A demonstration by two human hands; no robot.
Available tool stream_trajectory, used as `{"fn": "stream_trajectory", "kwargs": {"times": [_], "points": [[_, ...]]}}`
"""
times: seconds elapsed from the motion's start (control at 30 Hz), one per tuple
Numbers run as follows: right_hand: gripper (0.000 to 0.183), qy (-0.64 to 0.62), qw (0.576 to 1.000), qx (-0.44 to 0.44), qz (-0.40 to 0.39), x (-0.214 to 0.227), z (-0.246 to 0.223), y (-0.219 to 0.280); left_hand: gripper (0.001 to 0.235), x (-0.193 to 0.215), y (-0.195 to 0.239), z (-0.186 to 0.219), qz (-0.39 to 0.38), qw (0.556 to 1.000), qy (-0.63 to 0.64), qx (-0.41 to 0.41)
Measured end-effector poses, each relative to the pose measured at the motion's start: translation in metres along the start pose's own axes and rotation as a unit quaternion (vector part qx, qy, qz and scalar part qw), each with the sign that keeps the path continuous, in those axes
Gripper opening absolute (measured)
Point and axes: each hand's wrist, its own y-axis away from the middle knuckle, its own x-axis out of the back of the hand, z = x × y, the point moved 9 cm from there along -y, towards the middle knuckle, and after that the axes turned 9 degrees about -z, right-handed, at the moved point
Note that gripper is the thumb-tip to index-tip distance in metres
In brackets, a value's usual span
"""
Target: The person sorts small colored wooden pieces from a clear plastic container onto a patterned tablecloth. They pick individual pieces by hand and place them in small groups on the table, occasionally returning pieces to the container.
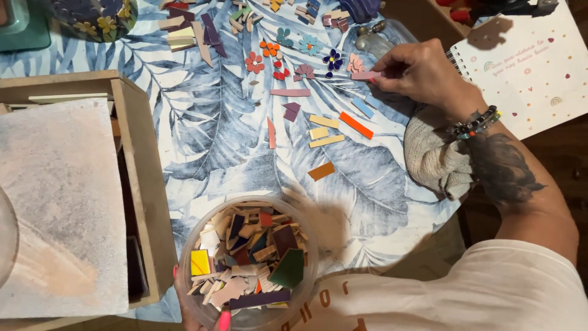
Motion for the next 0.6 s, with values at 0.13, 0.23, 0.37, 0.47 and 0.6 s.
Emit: {"fn": "stream_trajectory", "kwargs": {"times": [0.13,0.23,0.37,0.47,0.6], "points": [[0.011,0.004,1.000,0.002,-0.001,-0.001,0.000,0.000,0.097,0.006,-0.003,-0.006,0.009,1.000,-0.003,0.024],[0.012,-0.003,1.000,-0.011,-0.005,-0.005,0.010,0.002,0.097,0.006,-0.002,-0.006,-0.003,1.000,0.000,-0.006],[0.013,-0.015,1.000,-0.013,-0.011,-0.005,0.004,0.002,0.087,-0.008,0.006,0.009,-0.004,0.998,0.000,-0.056],[0.013,-0.007,1.000,-0.021,-0.015,-0.006,0.006,0.003,0.084,-0.016,0.009,0.016,-0.031,0.992,-0.003,-0.124],[0.010,-0.015,1.000,0.017,0.001,0.003,-0.021,-0.003,0.078,-0.025,0.020,0.039,-0.016,0.966,0.016,-0.258]]}}
